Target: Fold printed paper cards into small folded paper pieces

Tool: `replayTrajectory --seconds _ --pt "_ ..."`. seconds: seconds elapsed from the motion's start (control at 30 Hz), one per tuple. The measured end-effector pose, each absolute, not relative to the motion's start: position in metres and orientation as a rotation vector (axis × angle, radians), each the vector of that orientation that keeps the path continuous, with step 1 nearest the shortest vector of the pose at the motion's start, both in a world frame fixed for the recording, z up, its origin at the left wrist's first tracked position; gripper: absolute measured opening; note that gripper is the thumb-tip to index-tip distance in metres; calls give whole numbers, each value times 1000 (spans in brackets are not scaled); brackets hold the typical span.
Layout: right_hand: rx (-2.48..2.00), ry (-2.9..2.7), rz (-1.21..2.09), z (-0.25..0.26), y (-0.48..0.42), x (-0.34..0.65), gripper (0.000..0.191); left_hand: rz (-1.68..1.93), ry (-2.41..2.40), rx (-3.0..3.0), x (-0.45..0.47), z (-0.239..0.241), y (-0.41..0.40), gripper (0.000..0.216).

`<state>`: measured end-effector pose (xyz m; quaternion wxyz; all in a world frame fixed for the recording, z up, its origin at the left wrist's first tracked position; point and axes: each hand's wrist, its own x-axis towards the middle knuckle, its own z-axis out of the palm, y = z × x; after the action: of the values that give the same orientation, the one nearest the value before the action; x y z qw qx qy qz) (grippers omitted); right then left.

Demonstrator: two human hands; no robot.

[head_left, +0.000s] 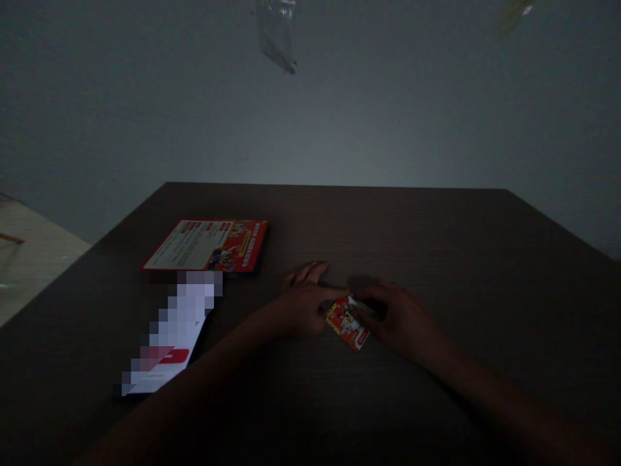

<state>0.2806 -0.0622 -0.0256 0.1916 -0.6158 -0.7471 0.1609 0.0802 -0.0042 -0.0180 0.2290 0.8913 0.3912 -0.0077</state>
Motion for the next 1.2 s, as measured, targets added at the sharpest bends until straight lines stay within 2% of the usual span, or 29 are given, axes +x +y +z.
replayTrajectory --seconds 0.17,0.43,1.07,1.2 --pt "-1727 -2111 456 -25 -62 281 20 -14 1068 2438 80 -18 -3 61" --pt "-1696 -2120 448 -29 -62 283 20 238 1257 2442 92 -19 -15 33" --pt "-1706 -2099 664 -23 -60 289 23 248 1254 2433 92 -17 -15 35" --pt "-1724 -2116 628 -23 -60 288 24 248 1251 2430 93 -17 -16 35"
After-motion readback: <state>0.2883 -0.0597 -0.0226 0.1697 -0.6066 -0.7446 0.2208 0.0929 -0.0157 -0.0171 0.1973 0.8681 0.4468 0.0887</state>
